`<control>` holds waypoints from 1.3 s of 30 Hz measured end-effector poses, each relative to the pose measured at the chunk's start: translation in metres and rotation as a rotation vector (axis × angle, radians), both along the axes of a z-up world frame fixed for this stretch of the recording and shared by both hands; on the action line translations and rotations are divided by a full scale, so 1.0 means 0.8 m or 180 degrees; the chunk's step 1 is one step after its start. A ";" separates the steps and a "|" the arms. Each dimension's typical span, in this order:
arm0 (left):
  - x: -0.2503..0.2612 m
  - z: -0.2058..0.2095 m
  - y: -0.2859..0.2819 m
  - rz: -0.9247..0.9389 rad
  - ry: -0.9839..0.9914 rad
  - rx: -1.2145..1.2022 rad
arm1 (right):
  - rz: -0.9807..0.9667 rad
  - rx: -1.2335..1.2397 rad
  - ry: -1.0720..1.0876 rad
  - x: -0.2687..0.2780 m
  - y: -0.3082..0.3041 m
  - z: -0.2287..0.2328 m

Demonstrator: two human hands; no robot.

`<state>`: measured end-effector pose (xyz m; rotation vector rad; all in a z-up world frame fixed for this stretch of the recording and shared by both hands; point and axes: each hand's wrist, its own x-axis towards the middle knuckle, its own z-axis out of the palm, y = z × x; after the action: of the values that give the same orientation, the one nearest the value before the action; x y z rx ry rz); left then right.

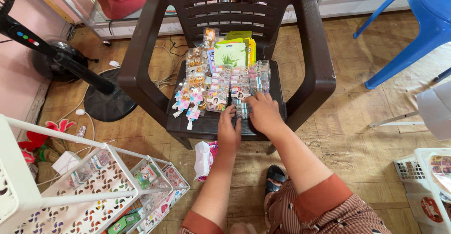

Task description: The person moves a plastic chair to clear space, then systematically removes various packaged items from a white rolling cart and places them onto the chair. The items include face masks and small plastic containers of hair accessories.

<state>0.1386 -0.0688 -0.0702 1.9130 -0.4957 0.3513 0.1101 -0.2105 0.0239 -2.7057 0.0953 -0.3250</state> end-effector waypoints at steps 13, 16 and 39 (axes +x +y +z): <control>-0.018 0.020 -0.022 0.0420 -0.0581 0.0799 | -0.1005 0.0514 0.1009 0.008 -0.058 -0.011; -0.012 0.014 -0.023 0.0359 -0.0511 0.0748 | -0.0836 0.0718 0.0847 0.016 -0.057 -0.029; -0.079 0.116 0.080 -0.0283 -0.0255 -0.0322 | -0.0292 0.0483 -0.1155 -0.022 0.031 0.014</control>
<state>0.0752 -0.0047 0.0230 1.7784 -0.6030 0.3887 0.0926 -0.1855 0.0355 -2.4537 0.1327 -0.7957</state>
